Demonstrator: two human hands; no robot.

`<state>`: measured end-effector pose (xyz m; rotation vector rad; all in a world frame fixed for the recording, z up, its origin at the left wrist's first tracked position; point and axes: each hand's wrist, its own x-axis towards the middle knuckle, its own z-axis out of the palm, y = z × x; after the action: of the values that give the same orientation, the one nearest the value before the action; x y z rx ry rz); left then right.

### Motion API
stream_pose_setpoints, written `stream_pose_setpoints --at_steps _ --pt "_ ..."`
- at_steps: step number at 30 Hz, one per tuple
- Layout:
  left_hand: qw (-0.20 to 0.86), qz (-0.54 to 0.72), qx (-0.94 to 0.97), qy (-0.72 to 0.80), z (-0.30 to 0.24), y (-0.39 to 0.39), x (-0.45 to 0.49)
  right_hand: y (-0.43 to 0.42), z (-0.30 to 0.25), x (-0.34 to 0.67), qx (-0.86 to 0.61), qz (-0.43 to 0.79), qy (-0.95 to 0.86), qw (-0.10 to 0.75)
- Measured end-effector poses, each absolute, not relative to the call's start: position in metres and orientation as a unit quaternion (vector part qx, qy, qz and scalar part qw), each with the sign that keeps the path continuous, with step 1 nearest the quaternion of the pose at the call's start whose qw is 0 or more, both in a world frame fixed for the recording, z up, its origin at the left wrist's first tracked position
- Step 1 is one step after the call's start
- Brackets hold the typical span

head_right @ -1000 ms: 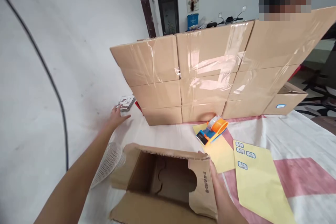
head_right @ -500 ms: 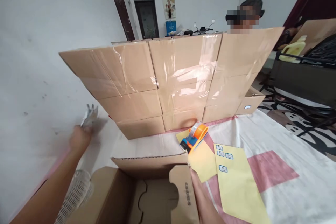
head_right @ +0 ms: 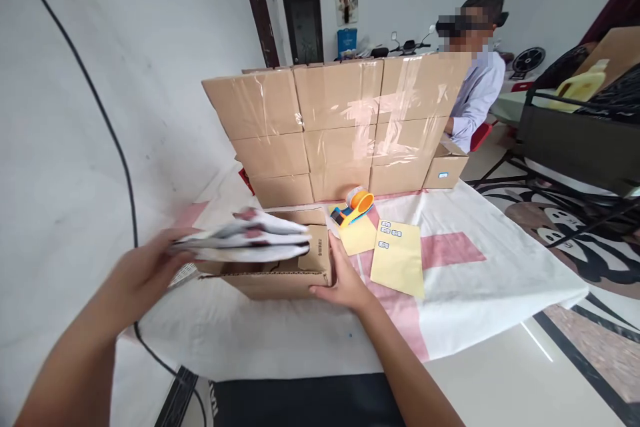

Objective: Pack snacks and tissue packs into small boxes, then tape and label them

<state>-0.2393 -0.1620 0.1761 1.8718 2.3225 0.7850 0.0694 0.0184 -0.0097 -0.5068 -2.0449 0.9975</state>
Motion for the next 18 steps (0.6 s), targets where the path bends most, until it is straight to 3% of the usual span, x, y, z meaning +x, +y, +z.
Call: stream_pose_setpoints --at_steps 3,10,18 --pt "0.096 0.189 0.662 0.719 0.187 -0.143 -0.22 0.018 -0.012 0.07 -0.195 0.412 -0.791 0.407" --pt "0.054 0.195 0.63 0.75 0.173 -0.136 -0.24 0.017 -0.01 0.069 -0.19 0.419 -0.787 0.411" --pt "0.047 0.062 0.729 0.68 0.169 -0.105 -0.213 0.018 -0.007 0.068 -0.181 0.406 -0.799 0.404"
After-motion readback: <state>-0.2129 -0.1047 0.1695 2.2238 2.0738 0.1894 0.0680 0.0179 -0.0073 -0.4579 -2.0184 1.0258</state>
